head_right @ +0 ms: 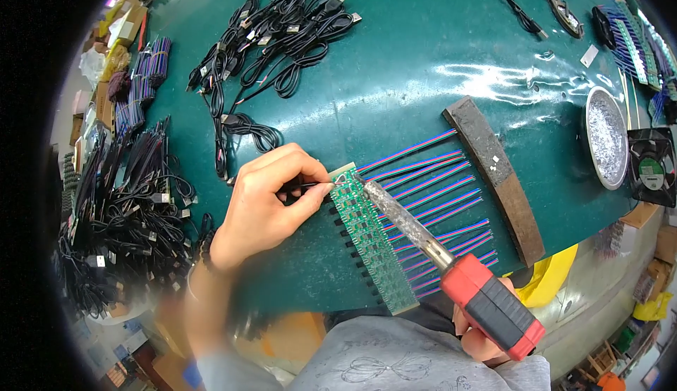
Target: The person solders USB cables to circuit boards using a soldering iron, stacks the finished circuit boards, and retrieves another set of circuit boards from the table.
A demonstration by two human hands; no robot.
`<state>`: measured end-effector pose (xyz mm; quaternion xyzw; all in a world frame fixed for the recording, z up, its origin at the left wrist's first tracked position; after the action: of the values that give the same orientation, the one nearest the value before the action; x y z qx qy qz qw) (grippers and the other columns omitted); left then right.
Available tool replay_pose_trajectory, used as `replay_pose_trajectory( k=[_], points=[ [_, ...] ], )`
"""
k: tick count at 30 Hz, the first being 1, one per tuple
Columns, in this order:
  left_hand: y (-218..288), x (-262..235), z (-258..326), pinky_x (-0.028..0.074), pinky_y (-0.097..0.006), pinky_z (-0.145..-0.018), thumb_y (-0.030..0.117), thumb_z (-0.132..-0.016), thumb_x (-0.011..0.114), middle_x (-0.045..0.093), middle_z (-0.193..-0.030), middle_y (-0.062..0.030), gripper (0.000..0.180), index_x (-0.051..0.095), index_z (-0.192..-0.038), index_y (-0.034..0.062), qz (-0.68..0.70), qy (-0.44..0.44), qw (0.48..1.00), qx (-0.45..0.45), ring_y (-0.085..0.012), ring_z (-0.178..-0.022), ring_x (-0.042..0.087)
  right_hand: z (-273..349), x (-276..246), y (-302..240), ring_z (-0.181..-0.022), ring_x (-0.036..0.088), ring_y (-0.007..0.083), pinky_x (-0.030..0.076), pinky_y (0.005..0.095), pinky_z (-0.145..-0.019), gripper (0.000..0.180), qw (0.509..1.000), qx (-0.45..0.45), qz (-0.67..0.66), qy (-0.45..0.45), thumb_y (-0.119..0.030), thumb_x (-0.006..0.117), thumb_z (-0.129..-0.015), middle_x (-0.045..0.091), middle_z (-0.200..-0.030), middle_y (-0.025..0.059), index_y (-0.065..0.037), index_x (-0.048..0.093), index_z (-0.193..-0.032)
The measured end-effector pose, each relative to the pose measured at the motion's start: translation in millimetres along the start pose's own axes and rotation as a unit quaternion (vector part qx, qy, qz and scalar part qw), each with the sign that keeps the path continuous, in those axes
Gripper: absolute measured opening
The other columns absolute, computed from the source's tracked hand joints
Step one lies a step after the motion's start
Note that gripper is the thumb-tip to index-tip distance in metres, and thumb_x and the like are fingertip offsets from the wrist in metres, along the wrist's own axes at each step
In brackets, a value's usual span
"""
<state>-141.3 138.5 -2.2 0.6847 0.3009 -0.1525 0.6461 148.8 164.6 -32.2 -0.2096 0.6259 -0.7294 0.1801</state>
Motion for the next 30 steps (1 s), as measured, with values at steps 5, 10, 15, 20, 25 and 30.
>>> replay_pose_trajectory(
  k=[5,10,15,20,25,30],
  points=[
    [5,-6,3,0.049,-0.032,-0.056,0.002,-0.075,0.068,0.059,-0.072,-0.0086,0.007,0.062,-0.079,0.0026,-0.014,0.019,1.0,0.011,-0.0219,-0.063,0.062,-7,14,-10,-0.047,0.051,0.0148,0.04,0.0273,-0.047,0.058,0.999,-0.006,-0.015,-0.051,-0.059,0.064,-0.083,0.051,-0.054,0.0021,-0.004,0.054,-0.069],
    [13,-4,8,0.05,-0.031,-0.064,0.004,-0.076,0.074,0.062,-0.08,-0.0094,0.011,0.066,-0.083,0.0011,-0.051,0.031,0.995,0.077,-0.0225,-0.073,0.062,0,8,3,-0.038,0.042,0.0105,0.036,0.024,-0.041,0.089,0.999,-0.029,-0.038,-0.024,-0.066,0.06,-0.08,0.042,-0.048,-0.0014,0.009,0.041,-0.124],
    [19,-87,23,0.048,-0.038,-0.068,0.005,-0.076,0.071,0.062,-0.08,-0.0092,0.008,0.064,-0.081,0.0041,-0.25,0.257,0.933,0.026,-0.0276,-0.077,0.06,6,-8,2,-0.038,0.041,0.0103,0.035,0.0241,-0.041,0.085,0.997,-0.055,-0.057,-0.001,-0.064,0.058,-0.083,0.042,-0.049,-0.0011,0.008,0.041,-0.124],
    [-27,-110,39,0.048,-0.039,-0.065,0.015,-0.081,0.07,0.061,-0.078,-0.0088,0.015,0.06,-0.079,0.0033,-0.297,0.222,0.917,-0.149,-0.0271,-0.075,0.06,12,-13,1,-0.038,0.041,0.0101,0.035,0.0243,-0.042,0.081,0.995,-0.064,-0.074,0.008,-0.061,0.056,-0.086,0.041,-0.05,-0.0011,0.007,0.04,-0.126],
    [-30,-97,39,0.048,-0.038,-0.065,0.015,-0.078,0.071,0.06,-0.075,-0.008,0.016,0.058,-0.076,0.0051,-0.377,0.226,0.891,-0.112,-0.0263,-0.072,0.06,13,-6,0,-0.039,0.042,0.0105,0.035,0.0249,-0.042,0.081,0.997,-0.054,-0.059,-0.022,-0.062,0.055,-0.086,0.042,-0.05,-0.0008,0.007,0.04,-0.127],
    [6,-136,54,0.048,-0.029,-0.06,0.002,-0.078,0.068,0.059,-0.076,-0.0072,0.008,0.06,-0.08,0.0025,-0.305,0.41,0.858,-0.061,-0.0178,-0.069,0.058,18,-10,-4,-0.04,0.042,0.0106,0.036,0.0251,-0.043,0.082,0.997,-0.061,-0.051,-0.01,-0.063,0.055,-0.085,0.042,-0.05,-0.0008,0.006,0.041,-0.127]
  ],
)
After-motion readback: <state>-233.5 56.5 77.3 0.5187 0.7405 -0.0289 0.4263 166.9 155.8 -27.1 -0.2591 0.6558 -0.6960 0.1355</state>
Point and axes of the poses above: each hand's wrist, its own z-axis away from the middle knuckle, its own x-axis out of the palm, y = z × x, the point moved 8 cm from there along -z, towards the middle knuckle
